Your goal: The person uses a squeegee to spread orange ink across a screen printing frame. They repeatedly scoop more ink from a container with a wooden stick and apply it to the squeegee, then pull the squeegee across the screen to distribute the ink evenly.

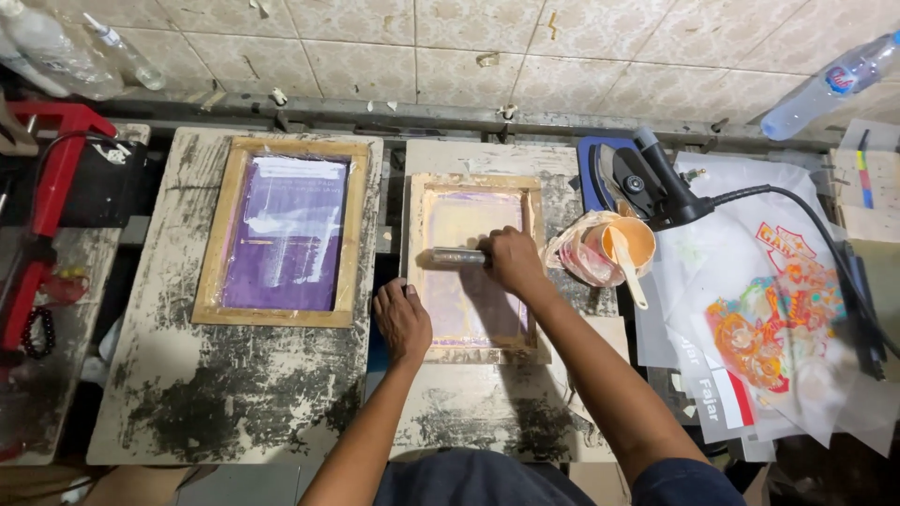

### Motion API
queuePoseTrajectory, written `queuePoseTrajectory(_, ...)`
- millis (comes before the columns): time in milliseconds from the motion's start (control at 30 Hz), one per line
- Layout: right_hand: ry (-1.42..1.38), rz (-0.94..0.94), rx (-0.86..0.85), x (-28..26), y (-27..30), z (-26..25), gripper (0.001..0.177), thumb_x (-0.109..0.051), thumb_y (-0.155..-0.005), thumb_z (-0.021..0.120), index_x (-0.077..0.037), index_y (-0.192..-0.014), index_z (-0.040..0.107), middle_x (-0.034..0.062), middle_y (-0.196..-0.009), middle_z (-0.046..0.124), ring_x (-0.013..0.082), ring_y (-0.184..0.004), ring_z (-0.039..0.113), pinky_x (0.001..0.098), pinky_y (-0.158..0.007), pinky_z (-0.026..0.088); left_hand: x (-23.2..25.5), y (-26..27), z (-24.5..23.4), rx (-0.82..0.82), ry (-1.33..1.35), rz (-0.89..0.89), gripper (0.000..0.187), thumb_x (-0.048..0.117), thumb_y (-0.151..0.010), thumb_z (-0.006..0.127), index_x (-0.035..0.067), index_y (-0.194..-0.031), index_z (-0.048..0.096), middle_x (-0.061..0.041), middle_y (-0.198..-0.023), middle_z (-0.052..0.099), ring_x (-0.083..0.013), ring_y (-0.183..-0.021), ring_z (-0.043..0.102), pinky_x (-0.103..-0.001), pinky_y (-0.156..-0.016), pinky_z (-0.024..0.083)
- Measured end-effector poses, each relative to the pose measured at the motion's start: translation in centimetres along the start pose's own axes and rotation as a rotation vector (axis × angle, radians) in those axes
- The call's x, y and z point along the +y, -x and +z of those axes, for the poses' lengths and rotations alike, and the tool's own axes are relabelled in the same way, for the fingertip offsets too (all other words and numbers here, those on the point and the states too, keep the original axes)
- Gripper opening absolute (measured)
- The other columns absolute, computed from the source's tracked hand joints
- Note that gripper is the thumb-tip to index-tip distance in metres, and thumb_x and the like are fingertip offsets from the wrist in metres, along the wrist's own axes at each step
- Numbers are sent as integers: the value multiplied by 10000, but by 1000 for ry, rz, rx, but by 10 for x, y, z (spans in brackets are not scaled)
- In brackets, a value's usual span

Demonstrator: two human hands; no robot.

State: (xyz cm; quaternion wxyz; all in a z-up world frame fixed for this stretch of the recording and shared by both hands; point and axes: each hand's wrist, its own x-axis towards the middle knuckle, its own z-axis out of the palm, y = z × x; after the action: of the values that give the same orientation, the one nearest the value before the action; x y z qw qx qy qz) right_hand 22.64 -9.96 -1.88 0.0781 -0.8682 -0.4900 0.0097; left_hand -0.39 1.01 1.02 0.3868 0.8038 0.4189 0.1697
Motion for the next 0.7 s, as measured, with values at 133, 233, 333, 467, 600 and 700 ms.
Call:
queuePoseTrajectory(133, 21, 15, -8, -8, 18, -16, 104, -212, -695, 794, -179, -792, 775, 49, -770, 747, 308, -819, 736, 457, -745, 609, -8, 0, 10, 5, -3, 33, 354, 294, -1132, 293, 53, -1284, 504, -214, -1127, 516, -423, -1067, 524, -561, -948, 432)
queuePoseTrajectory(233, -12, 29, 0, -1, 23, -4, 168, -233, -714, 809, -205, -878, 785, 44, -807, 756, 310, -850, 742, 459, -765, 611, -12, 10, 6, 37, -8, 45, 355, 289, -1120, 322, 40, -1277, 520, -222, -1131, 533, -440, -1083, 530, -574, -951, 430)
queuePoseTrajectory(333, -84, 178, 27, -9, 26, -24, 264, -274, -730, 833, -235, -987, 787, 34, -849, 757, 310, -893, 745, 459, -792, 610, -16, 0, 7, 19, -21, 108, 342, 285, -1117, 351, 42, -1300, 506, -221, -1154, 529, -444, -1104, 527, -577, -940, 443)
queuePoseTrajectory(467, -383, 418, 24, -29, 57, -52, 284, -269, -710, 847, -228, -984, 783, 93, -847, 753, 387, -965, 732, 511, -849, 572, -14, 19, -5, -38, -117, 168, 340, 254, -1125, 359, 41, -1369, 460, -214, -1238, 512, -425, -1154, 517, -567, -922, 471)
queuePoseTrajectory(600, -429, 477, 48, -34, 69, -63, 253, -270, -695, 837, -250, -939, 775, 77, -814, 747, 380, -961, 733, 485, -857, 566, -20, 27, -8, -59, -147, 180, 366, 279, -1128, 358, 39, -1386, 456, -210, -1265, 507, -421, -1176, 508, -573, -924, 474)
queuePoseTrajectory(700, -449, 507, 90, -29, 70, -69, 257, -290, -665, 839, -276, -915, 779, 48, -785, 739, 356, -937, 738, 465, -830, 564, -23, 21, -4, -57, -135, 218, 373, 283, -1131, 363, 38, -1401, 441, -211, -1262, 500, -426, -1173, 505, -583, -923, 479)
